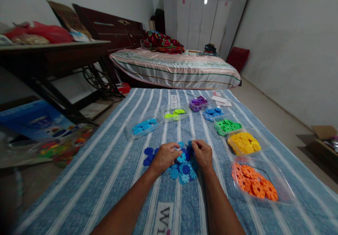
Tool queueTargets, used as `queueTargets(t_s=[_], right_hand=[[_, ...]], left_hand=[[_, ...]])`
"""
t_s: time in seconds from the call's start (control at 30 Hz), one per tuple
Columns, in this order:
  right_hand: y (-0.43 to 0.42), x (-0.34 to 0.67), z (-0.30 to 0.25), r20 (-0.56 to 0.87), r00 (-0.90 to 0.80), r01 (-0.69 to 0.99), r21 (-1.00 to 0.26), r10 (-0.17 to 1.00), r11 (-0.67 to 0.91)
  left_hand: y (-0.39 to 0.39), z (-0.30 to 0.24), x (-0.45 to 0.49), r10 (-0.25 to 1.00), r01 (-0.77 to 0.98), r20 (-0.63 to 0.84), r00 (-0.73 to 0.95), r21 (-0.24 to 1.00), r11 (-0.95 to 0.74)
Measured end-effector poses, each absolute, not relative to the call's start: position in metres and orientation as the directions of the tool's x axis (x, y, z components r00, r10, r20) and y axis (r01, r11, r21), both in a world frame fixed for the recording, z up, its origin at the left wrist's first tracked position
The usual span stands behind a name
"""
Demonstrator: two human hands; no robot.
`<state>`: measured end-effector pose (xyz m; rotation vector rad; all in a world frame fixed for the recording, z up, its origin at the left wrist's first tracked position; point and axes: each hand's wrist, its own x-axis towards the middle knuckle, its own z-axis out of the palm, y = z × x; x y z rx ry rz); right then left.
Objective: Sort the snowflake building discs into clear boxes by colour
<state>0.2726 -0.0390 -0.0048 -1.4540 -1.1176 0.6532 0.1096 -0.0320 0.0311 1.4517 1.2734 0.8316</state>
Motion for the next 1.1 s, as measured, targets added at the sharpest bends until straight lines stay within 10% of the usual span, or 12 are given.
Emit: queueTargets(t_s=[0.3, 1.1], right_hand=[[-0.039, 0.273, -0.005, 0.206, 0.369, 0.315, -0.945, 0.906, 0.087], [-0.039, 0.274, -0.006, 0.234, 0.341, 0.346, -0.932, 0.911, 0.110]], left_hand=[[0.004, 0.076, 0.070, 0.941, -0.318, -0.276, -0.195, 0.925, 0.206], [-0.030, 0.029, 0.113, 0.975, 0.231, -0.128, 0.182, 0.969, 0.085]])
